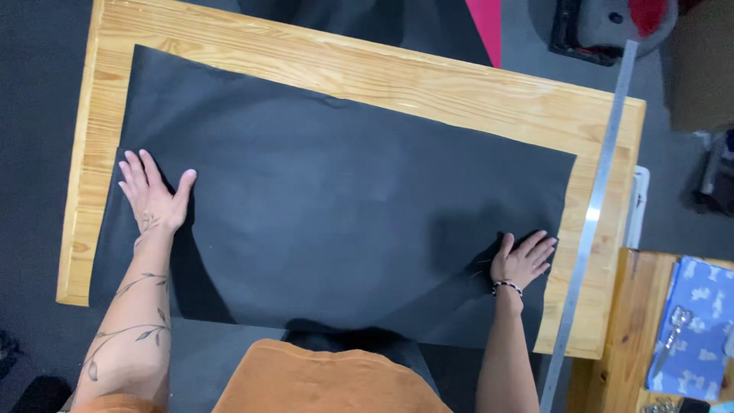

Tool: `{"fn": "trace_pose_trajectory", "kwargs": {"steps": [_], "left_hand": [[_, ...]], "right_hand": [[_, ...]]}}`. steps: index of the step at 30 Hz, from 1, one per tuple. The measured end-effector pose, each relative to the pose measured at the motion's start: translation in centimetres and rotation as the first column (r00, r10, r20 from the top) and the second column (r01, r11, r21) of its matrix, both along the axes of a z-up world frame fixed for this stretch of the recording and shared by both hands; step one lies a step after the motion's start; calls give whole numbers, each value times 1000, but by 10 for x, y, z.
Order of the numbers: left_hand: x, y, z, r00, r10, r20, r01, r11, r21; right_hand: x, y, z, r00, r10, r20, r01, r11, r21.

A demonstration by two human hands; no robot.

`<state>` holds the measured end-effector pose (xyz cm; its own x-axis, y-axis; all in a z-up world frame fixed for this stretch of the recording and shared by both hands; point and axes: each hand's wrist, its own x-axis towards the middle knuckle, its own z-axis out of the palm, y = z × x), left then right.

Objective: The person measures a large piece of black fabric on a wooden table using a metal ruler and pins. They then fold the fabric and use scissors to cut along a straight line.

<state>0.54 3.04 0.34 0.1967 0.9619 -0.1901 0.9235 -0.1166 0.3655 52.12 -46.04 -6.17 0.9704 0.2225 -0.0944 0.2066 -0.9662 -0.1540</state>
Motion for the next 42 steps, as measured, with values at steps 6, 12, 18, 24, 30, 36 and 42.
{"fn": "trace_pose_trajectory", "kwargs": {"steps": [6,12,18,24,30,36,42], "left_hand": [[11,-3,3,995,42,-89,-45,998,-34],[10,1,0,988,65,-137,-71,997,-40],[9,-1,5,982,56,-179,-62,998,-26],[17,-5,30,987,67,-147,-88,987,-135],[19,-1,30,980,51,-191,-85,981,-176],[32,-2,50,969,80,-234,-143,953,-267],[55,3,58,919,129,-373,-244,928,-280]], "right_hand": [[2,6,-1,998,-55,37,55,999,0],[11,0,-5,998,-56,12,56,998,-17],[17,-7,-11,994,-53,96,57,998,-31],[-6,31,56,956,-188,-225,180,982,-53],[3,22,40,978,-142,-155,129,987,-93],[-6,34,64,969,-132,-207,117,989,-85],[-13,44,88,949,-157,-275,131,985,-113]]}}
